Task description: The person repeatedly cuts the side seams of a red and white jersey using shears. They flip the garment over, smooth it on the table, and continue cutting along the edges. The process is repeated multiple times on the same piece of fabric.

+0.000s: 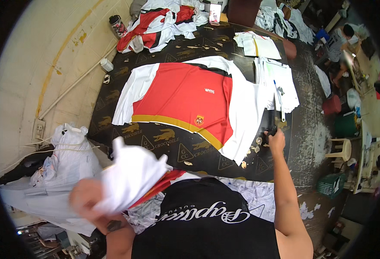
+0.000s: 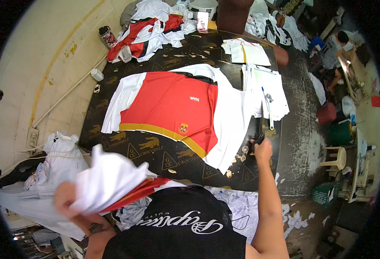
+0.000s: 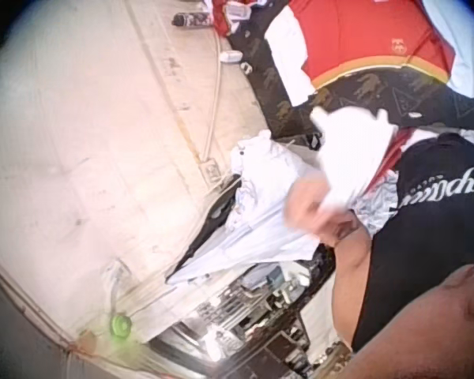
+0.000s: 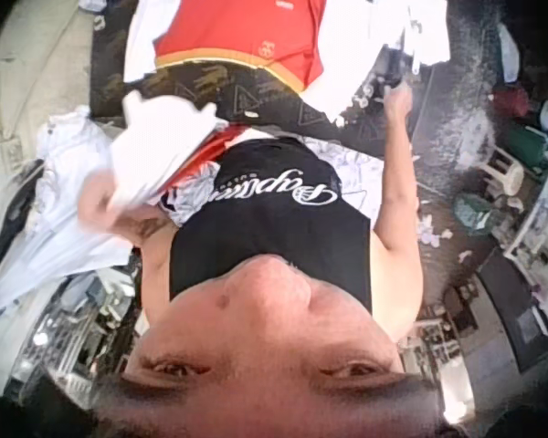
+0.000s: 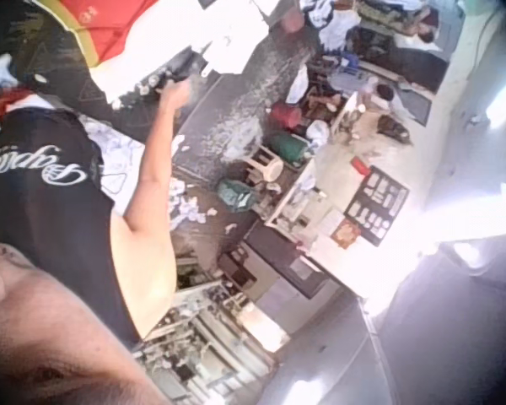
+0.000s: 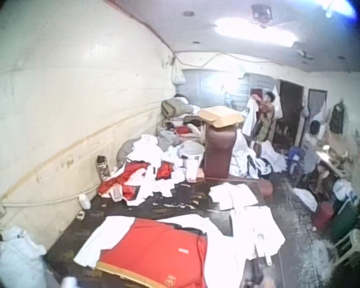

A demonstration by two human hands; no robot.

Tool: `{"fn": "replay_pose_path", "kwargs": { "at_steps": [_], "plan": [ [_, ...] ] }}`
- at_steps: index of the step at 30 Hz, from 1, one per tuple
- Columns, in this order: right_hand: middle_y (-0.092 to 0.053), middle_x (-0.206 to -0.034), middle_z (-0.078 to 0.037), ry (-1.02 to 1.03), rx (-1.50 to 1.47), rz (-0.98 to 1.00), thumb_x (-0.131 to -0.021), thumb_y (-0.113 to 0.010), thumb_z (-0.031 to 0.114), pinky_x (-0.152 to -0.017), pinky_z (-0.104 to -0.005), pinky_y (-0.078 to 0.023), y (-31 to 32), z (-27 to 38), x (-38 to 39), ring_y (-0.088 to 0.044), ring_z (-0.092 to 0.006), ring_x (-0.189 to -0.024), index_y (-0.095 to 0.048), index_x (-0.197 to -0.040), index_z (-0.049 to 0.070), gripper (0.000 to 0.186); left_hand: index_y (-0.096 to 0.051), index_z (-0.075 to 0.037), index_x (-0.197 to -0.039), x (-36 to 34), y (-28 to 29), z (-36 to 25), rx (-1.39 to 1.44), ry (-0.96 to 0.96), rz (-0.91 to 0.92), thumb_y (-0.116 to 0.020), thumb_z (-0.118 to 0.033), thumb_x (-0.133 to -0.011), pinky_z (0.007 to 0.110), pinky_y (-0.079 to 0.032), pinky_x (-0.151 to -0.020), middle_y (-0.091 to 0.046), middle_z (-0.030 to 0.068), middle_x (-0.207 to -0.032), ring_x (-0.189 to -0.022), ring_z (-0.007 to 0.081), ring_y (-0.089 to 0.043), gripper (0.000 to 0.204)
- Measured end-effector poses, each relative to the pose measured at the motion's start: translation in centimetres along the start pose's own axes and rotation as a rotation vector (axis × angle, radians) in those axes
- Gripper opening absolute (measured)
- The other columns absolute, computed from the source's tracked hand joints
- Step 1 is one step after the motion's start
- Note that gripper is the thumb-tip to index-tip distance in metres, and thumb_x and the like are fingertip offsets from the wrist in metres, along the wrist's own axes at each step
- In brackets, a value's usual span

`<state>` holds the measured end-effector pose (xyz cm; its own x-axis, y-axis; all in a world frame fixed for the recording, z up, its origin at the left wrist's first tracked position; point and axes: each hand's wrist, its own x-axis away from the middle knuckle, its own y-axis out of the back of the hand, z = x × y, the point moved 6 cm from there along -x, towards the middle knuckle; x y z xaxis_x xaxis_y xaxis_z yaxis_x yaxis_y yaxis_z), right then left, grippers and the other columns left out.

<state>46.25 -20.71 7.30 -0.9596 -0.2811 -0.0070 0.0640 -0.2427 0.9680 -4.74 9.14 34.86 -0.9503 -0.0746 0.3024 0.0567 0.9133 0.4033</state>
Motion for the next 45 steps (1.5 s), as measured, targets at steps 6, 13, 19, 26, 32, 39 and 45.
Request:
{"fn": "replay_pose_path", "kwargs": {
  "at_steps": [6, 13, 19, 26, 32, 39, 45],
  "plan": [
    [-0.066, -0.12, -0.028, 0.317, -0.267, -0.195, -0.081, -0.08, 0.017, -0.094, -0.0558, -0.051, -0.8, -2.0, 1.5, -0.063, -0.0499, -0.108, -0.06, -0.126, -0.004, 0.053, -0.066, -0.002, -0.126, 5.8, -3.3, -4.4, 0.104, -0.573, 0.32, -0.074, -0.017, -0.091, 0.039, -0.053, -0.094, -0.073, 0.0189, -0.117, -0.104, 0.0299, -0.071, 0.039],
    [-0.07, -0.112, -0.014, 0.748, -0.231, 0.211, -0.087, -0.078, 0.024, -0.097, -0.0505, -0.049, -3.9, 12.5, 15.3, -0.064, -0.0368, -0.109, -0.072, -0.109, 0.008, 0.027, -0.067, -0.004, -0.129, -4.9, 8.7, 4.8, -0.177, 0.195, -1.161, -0.078, -0.012, -0.084, 0.04, -0.052, -0.105, -0.072, 0.0189, -0.124, -0.112, 0.0355, -0.07, 0.047],
    [-0.058, -0.087, 0.006, 0.562, -1.31, 1.575, -0.096, -0.073, 0.034, -0.074, -0.0278, -0.046, 7.5, 18.4, 16.9, -0.052, -0.0058, -0.084, -0.068, -0.103, 0.003, 0.032, -0.026, -0.025, -0.168, -14.8, -1.1, 31.1, -0.781, 0.262, -0.459, -0.088, -0.029, -0.067, 0.062, -0.025, -0.121, -0.022, 0.0242, -0.17, -0.155, 0.0425, -0.026, 0.119],
    [-0.066, -0.092, -0.004, 0.36, -0.833, 0.034, -0.094, -0.069, 0.011, -0.073, -0.0292, -0.047, 19.0, 18.3, -2.5, -0.057, -0.0131, -0.082, -0.069, -0.112, -0.002, 0.021, -0.07, -0.003, -0.119, -14.7, 29.0, 29.5, -0.335, 0.057, -1.357, -0.061, 0.002, -0.085, 0.04, -0.057, -0.088, -0.076, 0.0185, -0.107, -0.096, 0.0326, -0.073, 0.036],
    [-0.068, -0.109, -0.011, 0.564, -0.807, -0.512, -0.084, -0.056, -0.013, -0.097, -0.0311, -0.049, 20.9, 13.9, 1.0, -0.064, -0.02, -0.106, -0.07, -0.108, -0.004, 0.029, -0.07, -0.004, -0.125, -9.0, 34.0, 19.9, -0.835, -0.352, -1.267, -0.063, 0.001, -0.08, 0.044, -0.054, -0.087, -0.065, 0.0154, -0.094, -0.088, 0.0375, -0.064, 0.046],
    [-0.067, -0.133, -0.012, 0.495, -0.195, -0.017, -0.077, -0.057, -0.012, -0.113, -0.0486, -0.042, 7.1, 7.9, 12.0, -0.056, -0.0375, -0.128, -0.075, -0.125, 0.011, 0.057, -0.072, -0.004, -0.124, -0.8, 23.4, 33.0, -1.044, 0.068, -1.204, -0.066, -0.004, -0.084, 0.053, -0.043, -0.108, -0.061, 0.016, -0.125, -0.125, 0.0379, -0.055, 0.041],
    [-0.039, -0.161, -0.024, 0.547, 0.096, 0.231, -0.078, -0.073, 0.015, -0.12, -0.0574, -0.032, -4.4, 7.3, 16.6, -0.038, -0.0437, -0.147, -0.045, -0.158, 0.016, 0.085, -0.045, -0.012, -0.159, -1.0, 13.6, 43.1, -0.782, 0.332, -0.685, -0.063, -0.006, -0.085, 0.055, -0.031, -0.124, -0.034, 0.0236, -0.165, -0.152, 0.0496, -0.029, 0.076]
  ]
}}
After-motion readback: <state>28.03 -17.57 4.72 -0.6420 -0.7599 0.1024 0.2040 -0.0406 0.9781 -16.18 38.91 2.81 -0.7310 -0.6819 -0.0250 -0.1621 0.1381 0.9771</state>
